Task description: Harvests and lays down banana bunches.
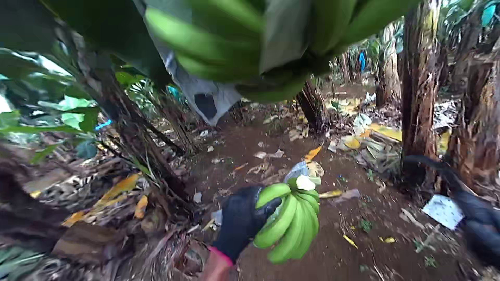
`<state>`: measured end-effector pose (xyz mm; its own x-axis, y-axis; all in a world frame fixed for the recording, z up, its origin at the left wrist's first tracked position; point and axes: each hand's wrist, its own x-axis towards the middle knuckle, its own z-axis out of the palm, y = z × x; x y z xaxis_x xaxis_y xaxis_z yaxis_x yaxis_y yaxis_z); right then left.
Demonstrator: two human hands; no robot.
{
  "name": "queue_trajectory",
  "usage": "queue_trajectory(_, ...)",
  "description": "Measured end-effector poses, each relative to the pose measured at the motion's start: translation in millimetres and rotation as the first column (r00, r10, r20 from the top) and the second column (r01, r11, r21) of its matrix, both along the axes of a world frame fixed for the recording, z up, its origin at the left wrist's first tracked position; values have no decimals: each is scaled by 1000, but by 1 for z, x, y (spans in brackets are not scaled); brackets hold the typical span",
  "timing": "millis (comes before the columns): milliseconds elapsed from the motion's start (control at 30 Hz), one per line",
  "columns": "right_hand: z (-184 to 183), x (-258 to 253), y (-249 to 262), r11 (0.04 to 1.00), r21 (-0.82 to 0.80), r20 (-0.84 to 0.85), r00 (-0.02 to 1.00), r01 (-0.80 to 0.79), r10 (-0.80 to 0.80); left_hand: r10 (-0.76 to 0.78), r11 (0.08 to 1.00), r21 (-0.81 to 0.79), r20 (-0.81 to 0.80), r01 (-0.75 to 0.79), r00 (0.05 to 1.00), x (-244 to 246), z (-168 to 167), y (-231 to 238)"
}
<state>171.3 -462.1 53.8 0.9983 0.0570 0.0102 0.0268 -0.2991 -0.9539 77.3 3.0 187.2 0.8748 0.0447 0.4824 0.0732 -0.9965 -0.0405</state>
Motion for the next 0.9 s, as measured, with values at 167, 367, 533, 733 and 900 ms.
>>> queue_trajectory(167, -144, -53, 118, 755, 646, -437, 864, 109, 249, 80, 953, -263, -253, -147, 964, -16, -156, -24)
queue_trajectory(367, -202, -89, 178, 757, 649, -587, 580, -80, 565, 142, 867, -391, -401, -310, 905, -57, -238, -37)
queue_trajectory(533, -223, -86, 215, 773, 598, -650, 437, -211, 622, 225, 811, -454, -341, -369, 913, -89, -268, -30)
queue_trajectory(733, -214, -106, 268, 768, 641, -746, 226, -11, 626, 464, 716, -418, -314, -559, 828, -121, -307, -20)
queue_trajectory(900, -217, -130, 291, 806, 589, -800, 187, 63, 570, 607, 629, -394, -289, -670, 740, -145, -351, -31)
